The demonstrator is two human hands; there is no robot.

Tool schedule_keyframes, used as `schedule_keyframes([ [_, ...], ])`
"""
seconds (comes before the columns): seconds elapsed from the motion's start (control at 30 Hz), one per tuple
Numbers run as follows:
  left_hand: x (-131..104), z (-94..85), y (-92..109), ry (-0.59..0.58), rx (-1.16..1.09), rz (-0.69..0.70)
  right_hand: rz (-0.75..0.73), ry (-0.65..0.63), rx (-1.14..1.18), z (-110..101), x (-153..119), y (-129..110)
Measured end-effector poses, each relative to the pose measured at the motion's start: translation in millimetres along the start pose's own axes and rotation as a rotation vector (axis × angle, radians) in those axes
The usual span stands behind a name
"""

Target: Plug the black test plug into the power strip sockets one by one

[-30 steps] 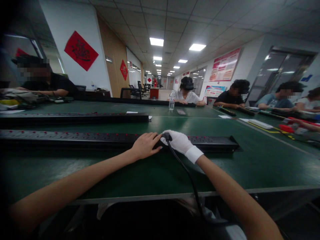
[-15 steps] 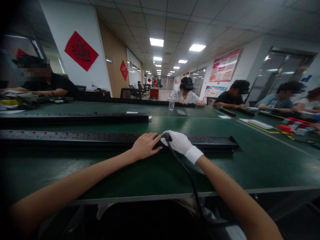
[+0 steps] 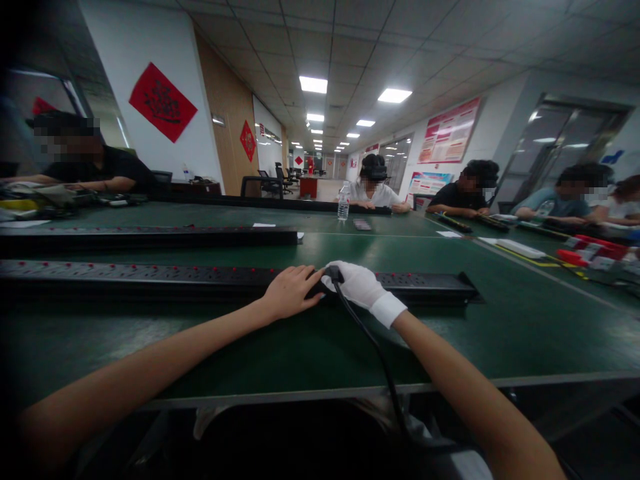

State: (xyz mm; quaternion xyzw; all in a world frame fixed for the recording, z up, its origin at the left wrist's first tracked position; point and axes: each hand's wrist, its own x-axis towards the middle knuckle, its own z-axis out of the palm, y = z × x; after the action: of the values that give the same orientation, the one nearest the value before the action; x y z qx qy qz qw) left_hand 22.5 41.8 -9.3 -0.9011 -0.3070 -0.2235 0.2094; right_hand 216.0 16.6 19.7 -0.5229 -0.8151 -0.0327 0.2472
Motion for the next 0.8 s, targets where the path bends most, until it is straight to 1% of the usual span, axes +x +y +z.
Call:
schedule_keyframes([
  [0.6,-0.1,0.8,-0.5,0.009,-0.015,0.003,0.004,0.003,-0.002,-1.9,-0.7,-1.7],
  [0.8,0.1,0.4,0.4,-0.004,-0.001,0.000,-0.016,0.001,-0.003,-1.4,0.0,-0.9],
])
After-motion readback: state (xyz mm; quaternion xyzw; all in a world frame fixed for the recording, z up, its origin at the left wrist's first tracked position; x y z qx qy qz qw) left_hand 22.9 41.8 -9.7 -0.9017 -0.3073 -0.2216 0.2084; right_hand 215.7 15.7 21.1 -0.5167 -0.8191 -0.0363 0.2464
